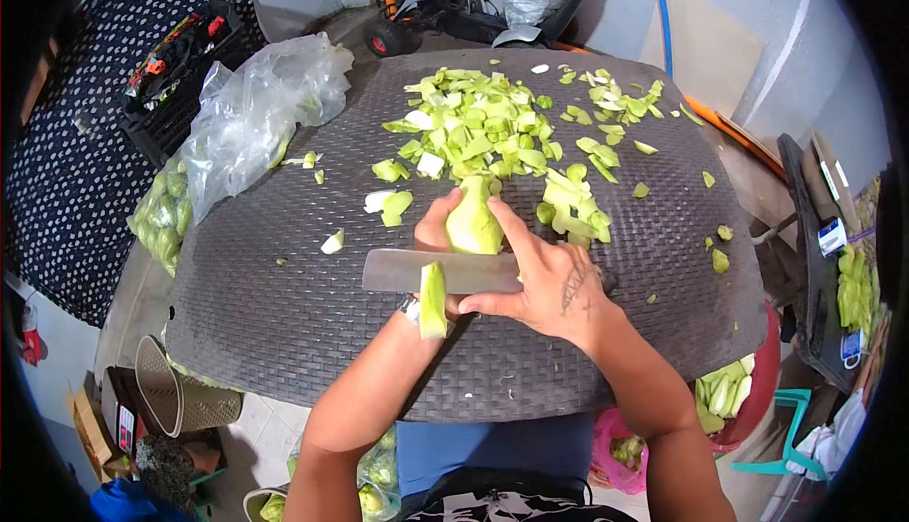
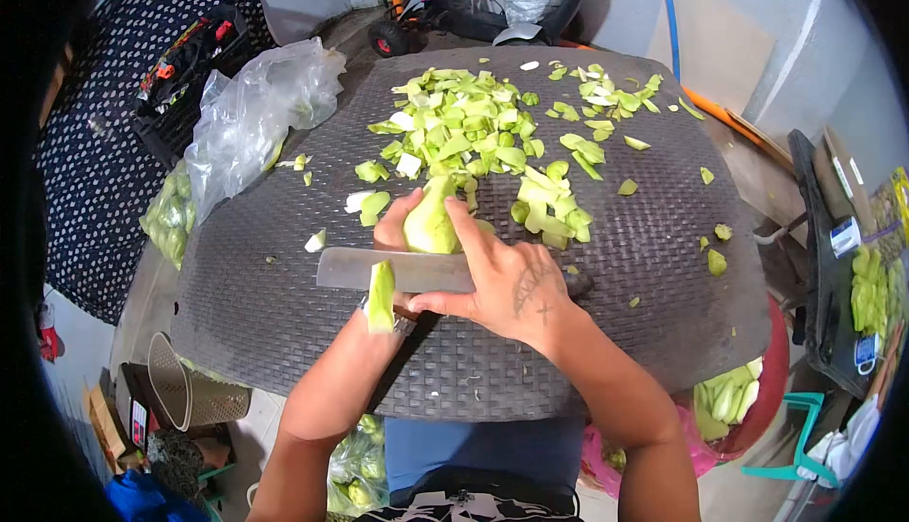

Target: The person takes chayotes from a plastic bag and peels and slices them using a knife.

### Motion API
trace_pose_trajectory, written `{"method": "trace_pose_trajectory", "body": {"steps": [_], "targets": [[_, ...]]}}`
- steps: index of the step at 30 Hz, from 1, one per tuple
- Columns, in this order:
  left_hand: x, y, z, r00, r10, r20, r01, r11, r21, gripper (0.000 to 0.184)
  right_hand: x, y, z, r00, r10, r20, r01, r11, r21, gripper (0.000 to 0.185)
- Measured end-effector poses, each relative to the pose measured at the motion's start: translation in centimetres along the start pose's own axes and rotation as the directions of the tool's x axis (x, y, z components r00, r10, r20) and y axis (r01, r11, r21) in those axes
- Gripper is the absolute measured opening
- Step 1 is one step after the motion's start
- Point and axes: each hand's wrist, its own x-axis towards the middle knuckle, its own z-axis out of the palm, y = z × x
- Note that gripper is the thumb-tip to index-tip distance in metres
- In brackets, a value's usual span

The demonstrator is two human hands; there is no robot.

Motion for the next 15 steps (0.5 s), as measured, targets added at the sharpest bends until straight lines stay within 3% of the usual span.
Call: {"method": "trace_pose_trajectory", "body": {"steps": [8,11,14,15], "targets": [[-1.1,0.3,2.6,0.988,0.091,-0.128,-0.081,0.994,0.080,0.044,0.5,0.9,-0.6,1.000,0.024,0.008,-0.024,1.000,0.013,0.111],[-1.0,0.6,1.6,0.973,0.180,-0.147,-0.155,0.974,0.165,0.042,0.8,1.5,-1.7,0.997,0.075,0.018,-0.073,0.993,-0.091,0.108],[-1.2,0.7,2.1,0.925,0.279,-0.257,-0.231,0.952,0.201,0.041,1.0,4.4,-2.1,0.985,0.158,-0.062,-0.161,0.986,-0.051,0.103],[-1.0,0.9,1.2,0.929,0.262,-0.263,-0.200,0.950,0.241,0.041,1.2,4.8,-3.4,0.953,0.303,0.029,-0.301,0.952,-0.056,0.097]]}}
